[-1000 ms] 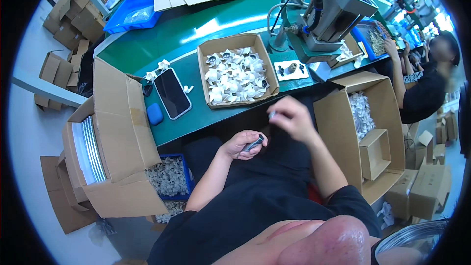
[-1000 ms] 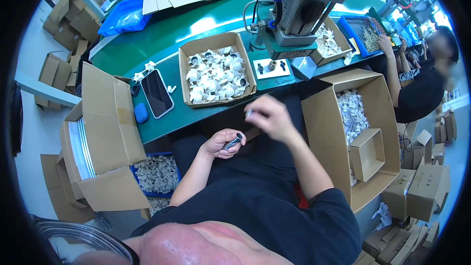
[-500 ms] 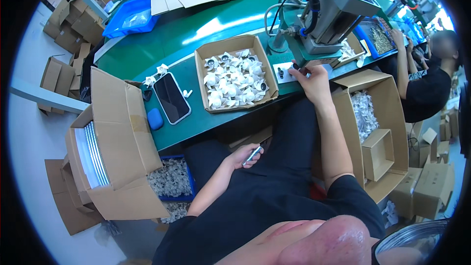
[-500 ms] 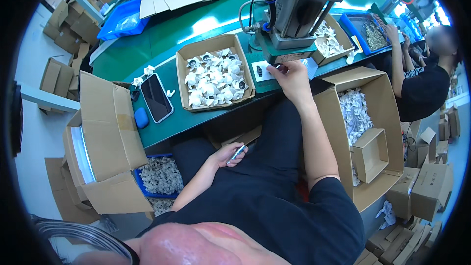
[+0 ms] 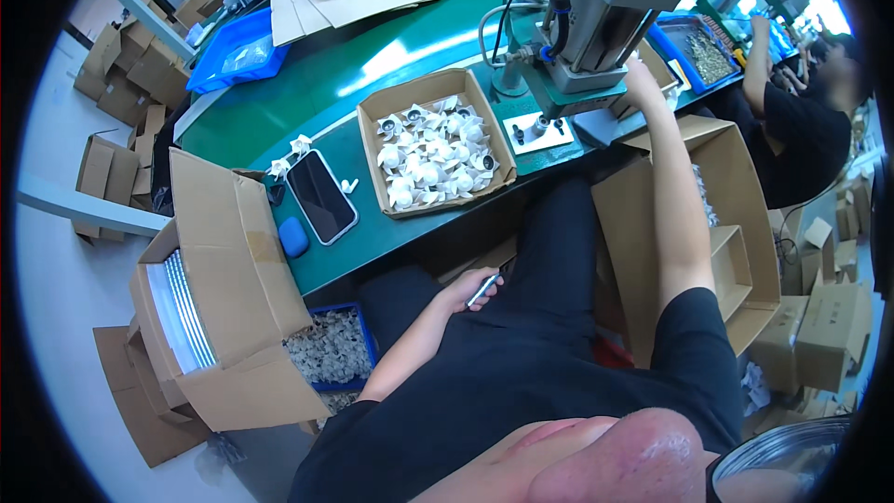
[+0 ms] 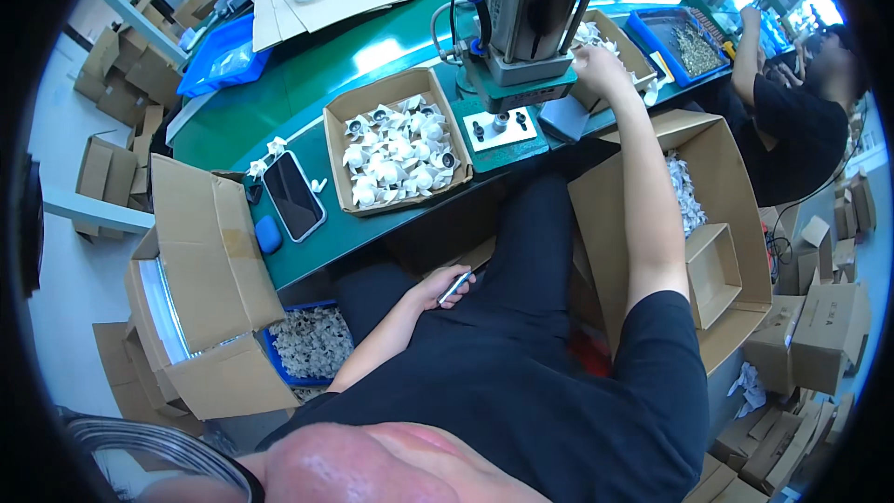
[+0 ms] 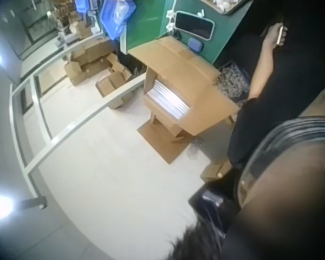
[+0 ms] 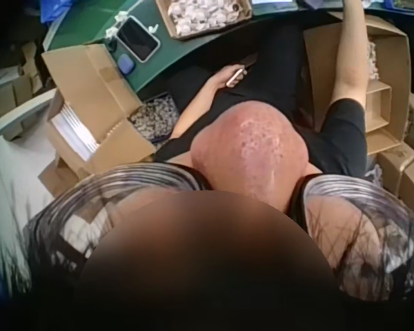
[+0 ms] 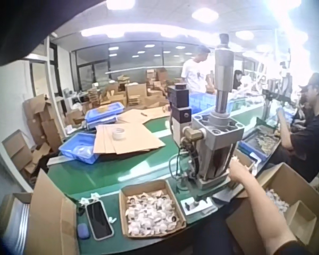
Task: Manual assembly and packing of small electronic components into trays and boxes.
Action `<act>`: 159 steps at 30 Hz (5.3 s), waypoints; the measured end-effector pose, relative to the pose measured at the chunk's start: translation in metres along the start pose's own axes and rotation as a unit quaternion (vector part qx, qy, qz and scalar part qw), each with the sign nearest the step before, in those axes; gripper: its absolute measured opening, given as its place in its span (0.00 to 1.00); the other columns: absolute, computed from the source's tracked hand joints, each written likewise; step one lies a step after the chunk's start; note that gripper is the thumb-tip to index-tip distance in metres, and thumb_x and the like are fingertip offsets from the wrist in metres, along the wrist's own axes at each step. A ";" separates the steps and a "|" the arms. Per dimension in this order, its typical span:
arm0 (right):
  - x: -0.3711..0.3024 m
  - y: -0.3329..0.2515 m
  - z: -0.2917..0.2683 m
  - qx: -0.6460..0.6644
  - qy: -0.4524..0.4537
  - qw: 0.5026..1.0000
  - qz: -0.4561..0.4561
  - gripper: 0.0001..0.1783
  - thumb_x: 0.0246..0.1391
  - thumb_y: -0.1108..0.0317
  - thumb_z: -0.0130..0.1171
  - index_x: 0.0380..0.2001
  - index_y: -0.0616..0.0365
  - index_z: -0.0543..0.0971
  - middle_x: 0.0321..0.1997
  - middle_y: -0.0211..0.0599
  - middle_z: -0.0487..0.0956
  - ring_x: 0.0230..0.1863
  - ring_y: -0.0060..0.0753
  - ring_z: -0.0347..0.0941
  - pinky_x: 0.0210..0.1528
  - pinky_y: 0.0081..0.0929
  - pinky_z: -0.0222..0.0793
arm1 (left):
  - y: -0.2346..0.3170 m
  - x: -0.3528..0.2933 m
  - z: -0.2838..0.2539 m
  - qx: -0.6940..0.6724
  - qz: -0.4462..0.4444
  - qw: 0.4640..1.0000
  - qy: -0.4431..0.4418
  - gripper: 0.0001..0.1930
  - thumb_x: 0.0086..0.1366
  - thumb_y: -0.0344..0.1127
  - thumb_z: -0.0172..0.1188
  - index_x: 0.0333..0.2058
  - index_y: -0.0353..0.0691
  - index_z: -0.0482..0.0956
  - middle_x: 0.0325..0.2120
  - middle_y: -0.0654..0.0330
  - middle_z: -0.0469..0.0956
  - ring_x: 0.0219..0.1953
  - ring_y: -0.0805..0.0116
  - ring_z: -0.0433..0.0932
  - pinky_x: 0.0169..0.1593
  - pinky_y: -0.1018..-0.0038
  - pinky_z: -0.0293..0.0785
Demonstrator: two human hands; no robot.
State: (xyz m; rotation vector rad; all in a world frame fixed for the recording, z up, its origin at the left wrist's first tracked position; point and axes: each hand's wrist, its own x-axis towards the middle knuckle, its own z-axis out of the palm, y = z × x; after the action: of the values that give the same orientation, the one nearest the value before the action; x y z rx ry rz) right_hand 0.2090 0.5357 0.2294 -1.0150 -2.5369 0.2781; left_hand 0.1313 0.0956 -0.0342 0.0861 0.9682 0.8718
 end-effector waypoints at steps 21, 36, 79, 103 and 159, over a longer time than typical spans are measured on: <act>0.032 0.038 0.008 0.085 -0.201 0.972 0.086 0.11 0.60 0.71 0.54 0.37 0.69 0.81 0.25 0.42 0.80 0.22 0.32 0.76 0.25 0.35 0.73 | -0.011 0.008 -0.008 -0.008 0.027 0.997 0.074 0.18 0.75 0.53 0.48 0.41 0.44 0.75 0.19 0.70 0.68 0.15 0.79 0.62 0.16 0.80 0.58; 0.058 0.073 0.046 0.145 -0.175 0.970 0.089 0.13 0.56 0.67 0.61 0.41 0.63 0.81 0.24 0.38 0.81 0.21 0.29 0.75 0.20 0.32 0.69 | -0.016 0.022 -0.010 0.008 0.026 0.995 0.099 0.18 0.73 0.54 0.51 0.39 0.45 0.76 0.19 0.70 0.68 0.14 0.79 0.61 0.15 0.78 0.57; -0.117 -0.111 0.052 0.168 0.217 0.935 -0.223 0.14 0.46 0.76 0.75 0.40 0.56 0.88 0.38 0.37 0.86 0.36 0.40 0.80 0.40 0.31 0.75 | -0.014 0.023 -0.025 -0.019 0.042 0.992 0.119 0.19 0.75 0.56 0.48 0.39 0.45 0.73 0.20 0.70 0.69 0.15 0.78 0.65 0.16 0.78 0.60; -0.058 -0.027 0.052 0.274 0.147 0.950 -0.014 0.11 0.61 0.70 0.55 0.32 0.62 0.85 0.34 0.40 0.86 0.33 0.36 0.80 0.36 0.33 0.72 | -0.015 0.029 -0.025 -0.028 0.075 0.987 0.142 0.19 0.74 0.54 0.50 0.39 0.43 0.74 0.21 0.67 0.70 0.14 0.76 0.66 0.15 0.76 0.61; -0.211 -0.186 0.064 0.325 -0.034 0.925 -0.191 0.12 0.50 0.76 0.73 0.39 0.63 0.85 0.37 0.38 0.81 0.36 0.30 0.77 0.39 0.25 0.74 | 0.010 -0.035 -0.027 -0.164 0.173 0.914 -0.329 0.22 0.78 0.52 0.51 0.43 0.34 0.75 0.20 0.63 0.71 0.09 0.83 0.59 0.11 0.84 0.53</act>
State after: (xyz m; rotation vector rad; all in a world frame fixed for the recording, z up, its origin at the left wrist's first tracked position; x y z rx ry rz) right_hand 0.2059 0.2532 0.1721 -0.2531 -2.3551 0.9646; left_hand 0.0962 0.0702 -0.0222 0.2514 0.1638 1.2143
